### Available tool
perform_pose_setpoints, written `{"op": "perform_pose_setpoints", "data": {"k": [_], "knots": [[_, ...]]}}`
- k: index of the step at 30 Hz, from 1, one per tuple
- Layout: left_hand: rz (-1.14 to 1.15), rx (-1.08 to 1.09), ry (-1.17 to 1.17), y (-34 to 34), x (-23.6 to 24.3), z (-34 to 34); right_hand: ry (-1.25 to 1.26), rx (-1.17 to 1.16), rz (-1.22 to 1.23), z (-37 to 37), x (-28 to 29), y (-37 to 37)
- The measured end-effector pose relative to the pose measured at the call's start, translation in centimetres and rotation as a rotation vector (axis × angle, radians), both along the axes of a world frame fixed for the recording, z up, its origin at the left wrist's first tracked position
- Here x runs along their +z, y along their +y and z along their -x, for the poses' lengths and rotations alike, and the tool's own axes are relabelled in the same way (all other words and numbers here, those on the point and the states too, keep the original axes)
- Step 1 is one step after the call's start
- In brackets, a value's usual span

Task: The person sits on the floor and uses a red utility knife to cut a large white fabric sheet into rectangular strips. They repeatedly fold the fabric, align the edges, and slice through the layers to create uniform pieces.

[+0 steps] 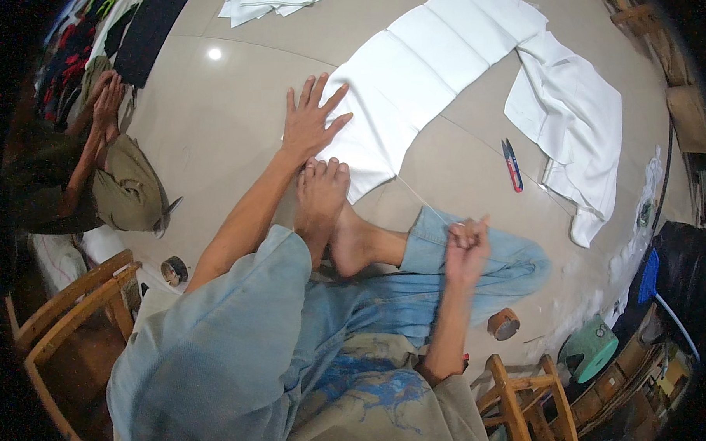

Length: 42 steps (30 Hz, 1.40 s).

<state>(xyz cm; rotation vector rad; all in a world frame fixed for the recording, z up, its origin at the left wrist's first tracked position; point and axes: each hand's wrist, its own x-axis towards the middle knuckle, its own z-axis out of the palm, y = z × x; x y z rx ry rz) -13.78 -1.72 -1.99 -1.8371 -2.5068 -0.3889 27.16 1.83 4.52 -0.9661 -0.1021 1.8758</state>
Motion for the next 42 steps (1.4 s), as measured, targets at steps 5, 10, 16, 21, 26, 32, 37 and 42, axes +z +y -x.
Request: {"op": "perform_pose_setpoints", "data": {"k": [5,10,16,21,26,32,37,42], "knots": [[-0.012,-0.028,-0.018,0.0,-0.4,0.6,-0.653,-0.246,-0.351,-22.4,6.3,5.8],[-0.056,-0.029,-0.018,-0.2,0.4,4.6,-0.936,-0.267,-0.448,-34.4,12.7,8.6],[0.035,0.266,0.059,-4.4,1.6,5.3,-1.203,-0.007,-0.384,-20.4,5.4,8.7],[-0.129,0.438,-0.276,-9.8,2.4,2.6,-1.947,0.421,-0.669,-11.8,3.0,8.3],[-0.233,0.794,-0.754,-15.8,3.2,4.6,-1.835,0.486,-0.571,-10.7,4.3,8.6],[-0.917,0.935,-0.951,-22.2,7.5,9.0,-1.905,0.405,-0.637,-11.3,2.9,8.6],[-0.551,0.685,-1.026,-18.4,17.1,6.6,-1.966,0.388,-0.634,-11.2,3.1,8.4],[-0.342,0.298,-1.349,-5.6,20.9,-1.2,-1.961,0.310,-0.597,-10.5,3.8,8.7]]}}
